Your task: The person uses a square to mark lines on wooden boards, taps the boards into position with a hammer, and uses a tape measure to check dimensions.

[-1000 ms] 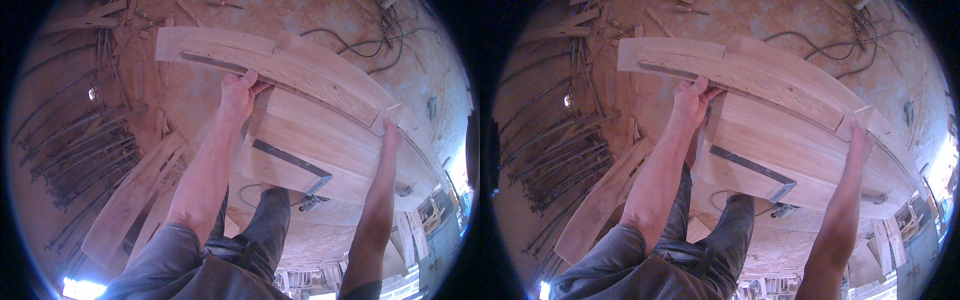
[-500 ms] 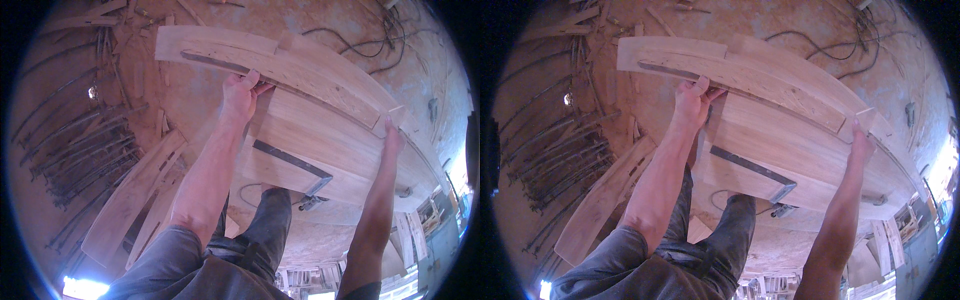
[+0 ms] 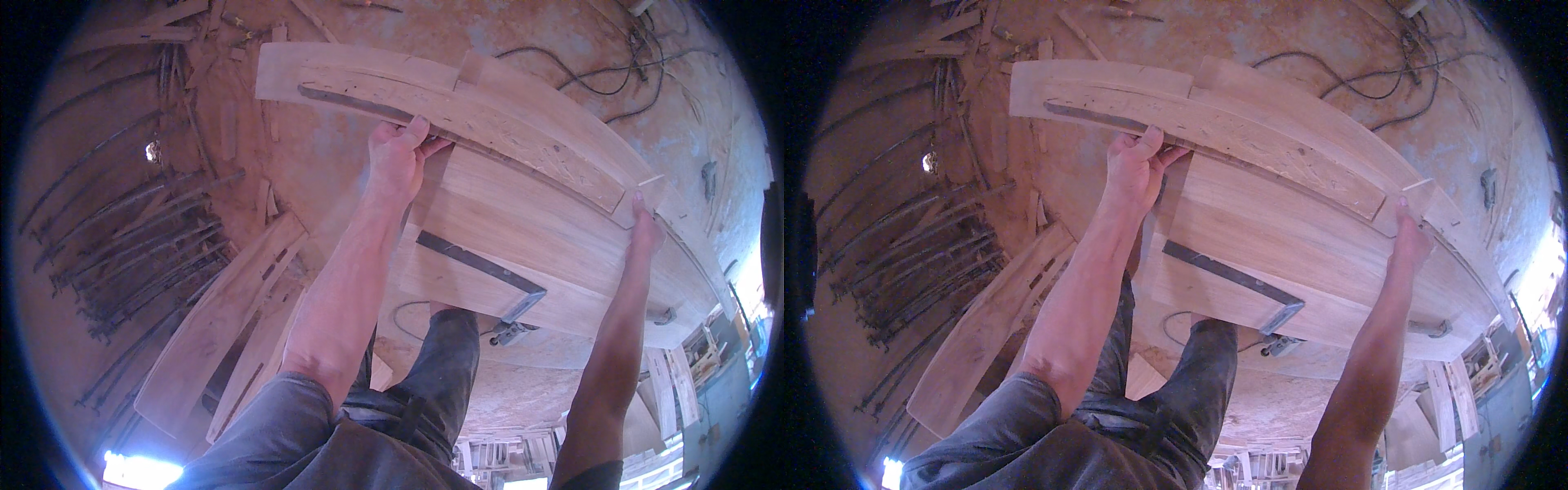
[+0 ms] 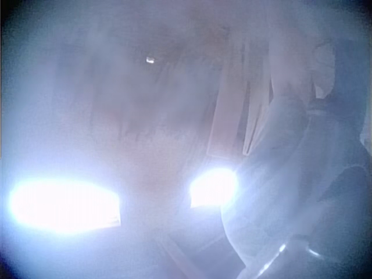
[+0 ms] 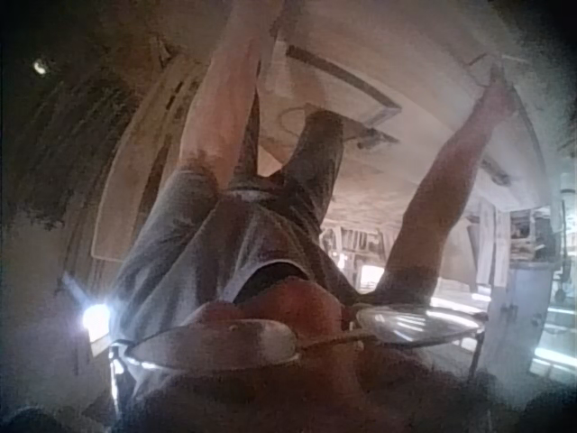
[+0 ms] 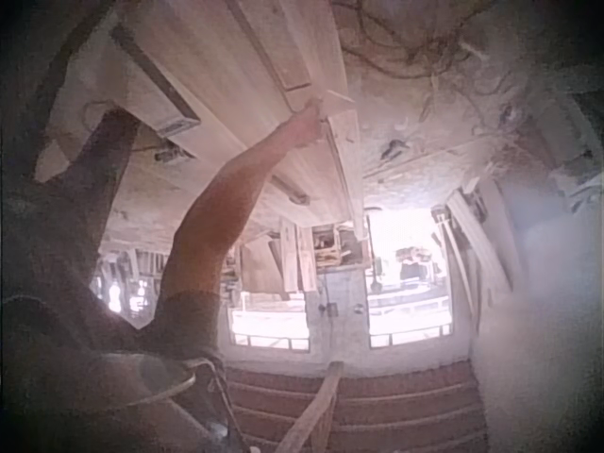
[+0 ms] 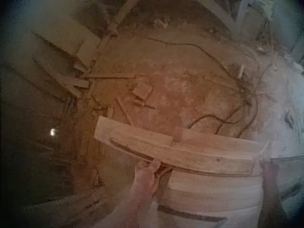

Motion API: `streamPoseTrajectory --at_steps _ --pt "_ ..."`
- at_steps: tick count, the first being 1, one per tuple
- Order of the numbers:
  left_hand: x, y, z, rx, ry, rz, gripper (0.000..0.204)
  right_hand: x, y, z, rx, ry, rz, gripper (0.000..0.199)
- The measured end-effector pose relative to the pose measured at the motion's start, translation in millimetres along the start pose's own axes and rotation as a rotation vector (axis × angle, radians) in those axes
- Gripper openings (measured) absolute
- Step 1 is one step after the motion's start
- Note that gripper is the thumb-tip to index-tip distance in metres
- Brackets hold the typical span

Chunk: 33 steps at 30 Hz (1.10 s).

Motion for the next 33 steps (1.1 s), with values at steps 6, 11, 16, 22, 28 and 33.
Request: streamPoseTrajectory --at_steps 6,11,16,22,28,33 --pt "2 2 6 0.029 -0.004 0.024 0.029 -4 6 0 0.03 0.013 0.014 0.081" --pt "-5 -3 2 -0.016 -0.117 0.06 0.026 31 -30 -5 -0.03 0.073 0.023 0.087" --pt "-14 -29 65 0.193 -0.549 -0.015 0.037 31 -27 -12 -0.194 0.083 0.021 0.087" --pt "-28 -65 -33 1.302 -0.654 -0.252 0.064 8 6 -23 -0.638 0.201 0.086 0.083" --pt "-54 -58 -143 1.543 -0.359 -0.652 0.076 -27 32 11 -0.347 0.037 0.007 0.08" --pt "-56 4 -285 1.763 0.452 -1.088 0.078 -20 21 7 -0.323 -0.032 0.023 0.072"
Point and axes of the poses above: each hand's wrist, its own x-axis towards the middle knuckle, its own z-axis out of the back of the hand, y = z × x, the point moved 8 cm from there along x, towards the middle knuckle, and after that the axes turned 12 degrees about x, right-handed, at the moved point
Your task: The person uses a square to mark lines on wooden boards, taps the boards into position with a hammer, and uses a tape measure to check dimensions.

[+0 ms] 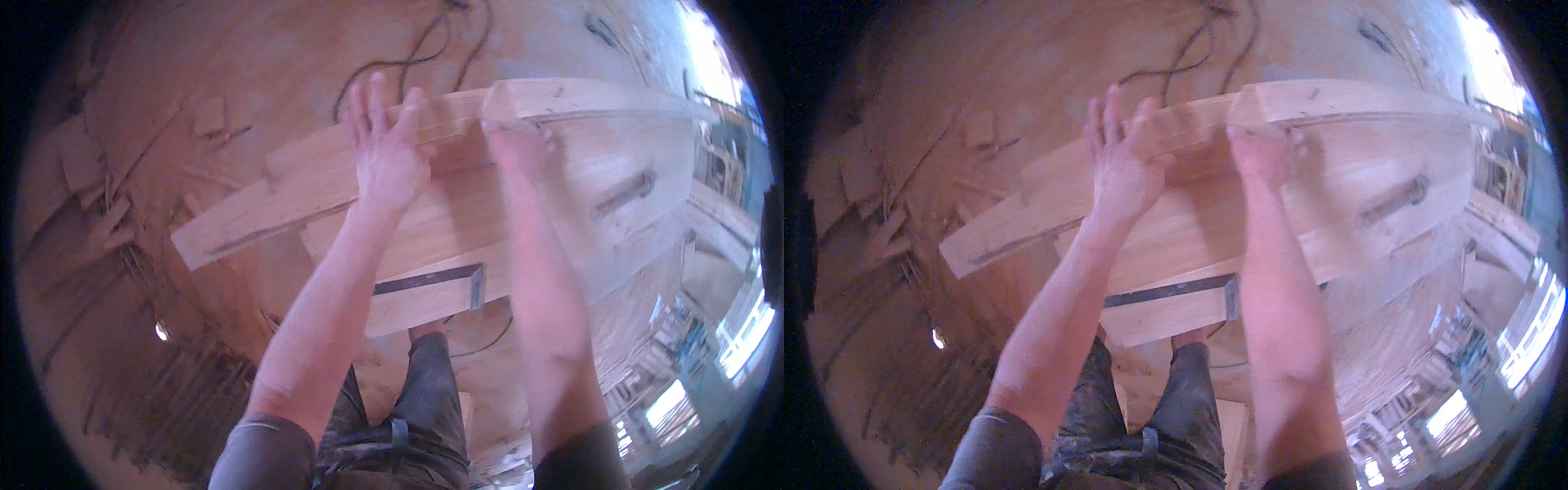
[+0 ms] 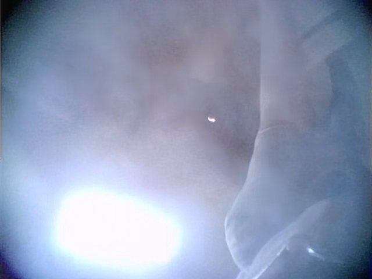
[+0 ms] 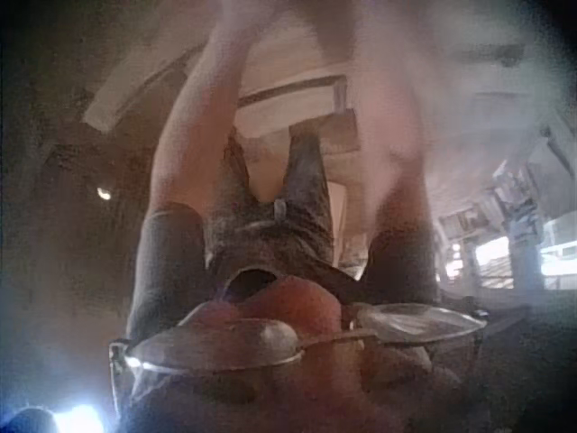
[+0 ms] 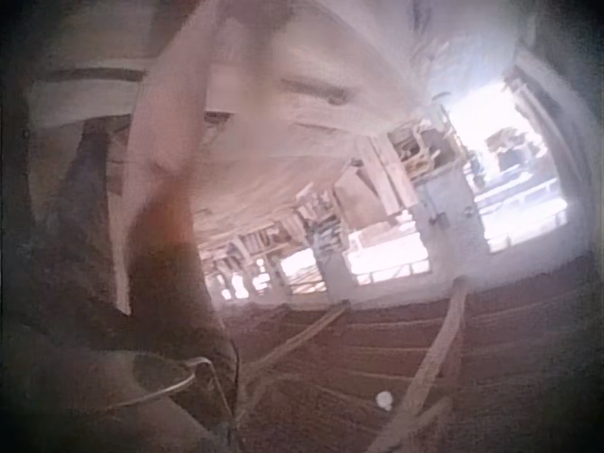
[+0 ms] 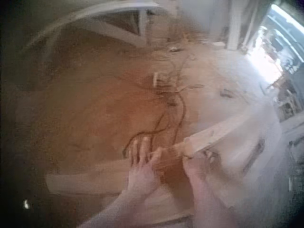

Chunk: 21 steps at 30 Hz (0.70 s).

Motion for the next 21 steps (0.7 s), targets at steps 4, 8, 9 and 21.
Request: streamPoseTrajectory --at_steps 4,8,9,21 --pt "36 -56 -13 0.253 0.218 -0.512 0.071 -32 33 35 0.119 0.021 -0.099 0.063" --pt "38 -93 -18 0.305 0.401 -0.739 0.068 -47 13 46 0.293 -0.155 -0.074 0.067" --pt "40 -98 -17 0.339 0.399 -0.782 0.07 -53 11 47 0.353 -0.201 -0.029 0.067" --pt "50 -147 -22 0.804 0.616 -1.142 0.094 -311 -104 19 0.562 0.031 -0.263 0.059"
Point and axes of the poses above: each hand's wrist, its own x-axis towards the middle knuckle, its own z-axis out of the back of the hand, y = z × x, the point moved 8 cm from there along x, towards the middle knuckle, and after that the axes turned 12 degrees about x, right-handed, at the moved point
